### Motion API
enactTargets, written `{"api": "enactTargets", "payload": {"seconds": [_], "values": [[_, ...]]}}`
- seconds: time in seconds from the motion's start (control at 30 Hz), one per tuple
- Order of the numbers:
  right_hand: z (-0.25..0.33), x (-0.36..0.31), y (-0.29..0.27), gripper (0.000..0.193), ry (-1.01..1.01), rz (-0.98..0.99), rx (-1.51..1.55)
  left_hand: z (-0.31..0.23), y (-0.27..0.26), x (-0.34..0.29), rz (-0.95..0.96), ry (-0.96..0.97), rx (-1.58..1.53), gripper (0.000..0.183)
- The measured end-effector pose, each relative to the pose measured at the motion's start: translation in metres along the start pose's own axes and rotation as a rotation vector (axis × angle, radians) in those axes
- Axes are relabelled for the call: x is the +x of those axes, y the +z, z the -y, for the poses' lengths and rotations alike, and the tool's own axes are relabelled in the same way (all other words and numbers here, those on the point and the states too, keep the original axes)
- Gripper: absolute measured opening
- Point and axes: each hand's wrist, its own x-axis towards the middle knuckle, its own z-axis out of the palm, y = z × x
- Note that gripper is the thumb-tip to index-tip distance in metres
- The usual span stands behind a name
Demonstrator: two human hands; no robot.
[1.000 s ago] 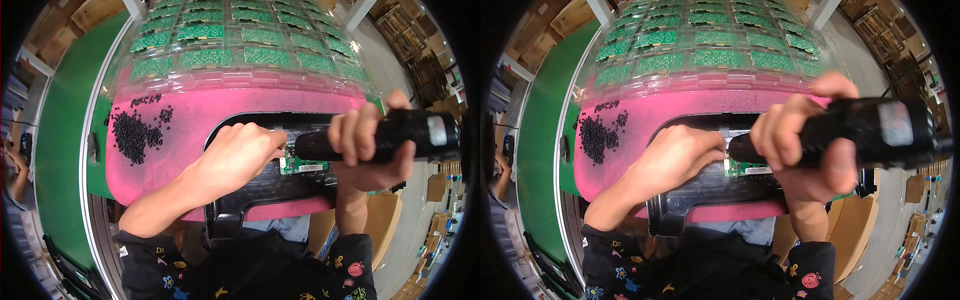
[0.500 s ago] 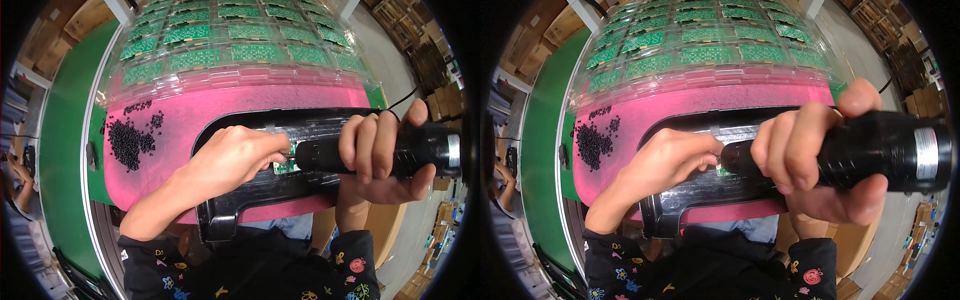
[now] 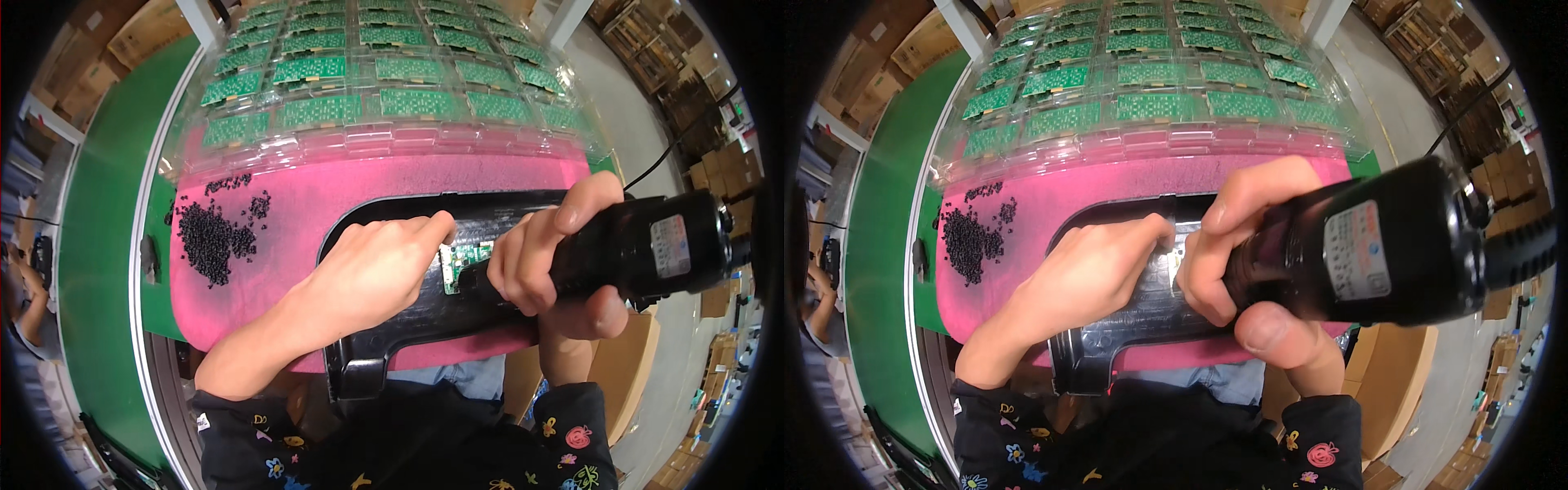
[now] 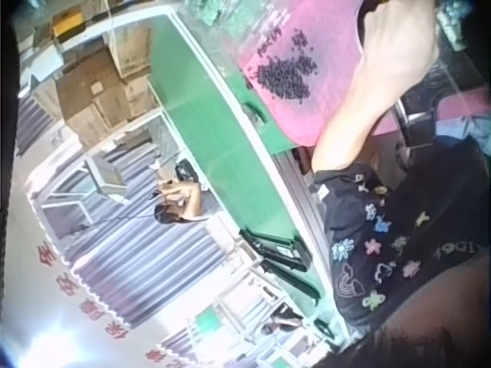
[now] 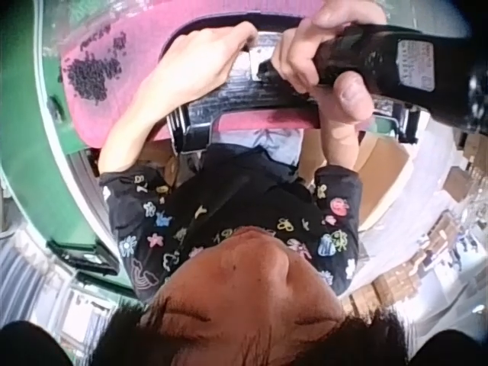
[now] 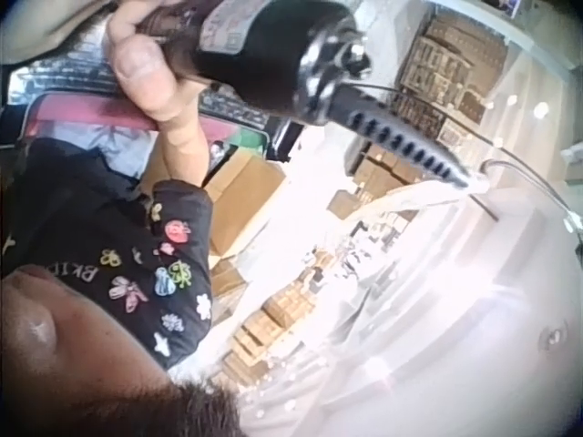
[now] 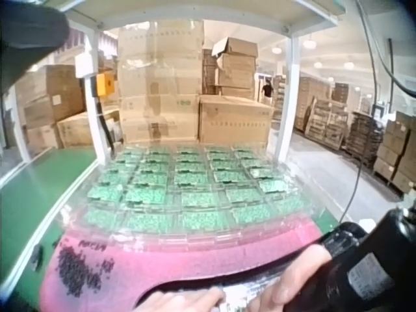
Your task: Screw circuit boards into plastic housings and pack them into a box.
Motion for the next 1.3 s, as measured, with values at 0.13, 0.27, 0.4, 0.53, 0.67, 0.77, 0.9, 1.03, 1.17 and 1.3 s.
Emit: {"api": "enactTargets", "payload": {"seconds": [0.13,0.27,0.4,0.53,0.67,0.77,0.9,1.03,1.17,1.3], "values": [[-0.001,-0.005,0.001,0.056,0.040,0.016,0.054,0.004,0.002,-0.002,-0.069,0.133,0.017,0.025],[0.001,-0.001,-0.005,0.055,0.189,0.186,-0.016,0.006,0.001,-0.001,-0.013,0.091,-0.032,0.019],[0.007,0.005,0.006,0.055,0.244,0.120,0.056,0.001,-0.001,0.001,-0.071,0.090,-0.022,0.013],[-0.002,-0.008,-0.007,0.057,0.160,0.161,0.082,0.001,0.001,-0.001,-0.106,0.116,-0.025,0.013],[-0.008,-0.008,-0.001,0.050,-0.166,0.067,0.120,0.005,-0.001,-0.002,-0.047,0.173,-0.103,0.019],[-0.002,-0.004,-0.002,0.047,-0.363,0.042,0.217,0.001,0.002,0.000,-0.005,0.200,-0.308,0.026],[0.000,-0.004,-0.004,0.046,-0.417,-0.008,0.229,-0.003,0.001,0.001,-0.015,0.214,-0.350,0.028],[0.002,-0.003,-0.007,0.048,-0.437,-0.020,0.260,-0.001,0.003,0.003,-0.056,0.275,-0.374,0.026],[0.003,-0.004,-0.011,0.048,-0.420,0.000,0.266,-0.005,0.000,0.005,-0.076,0.274,-0.371,0.026],[0.016,-0.007,-0.016,0.048,-0.396,-0.013,0.236,-0.010,0.003,0.005,-0.043,0.200,-0.471,0.038]]}}
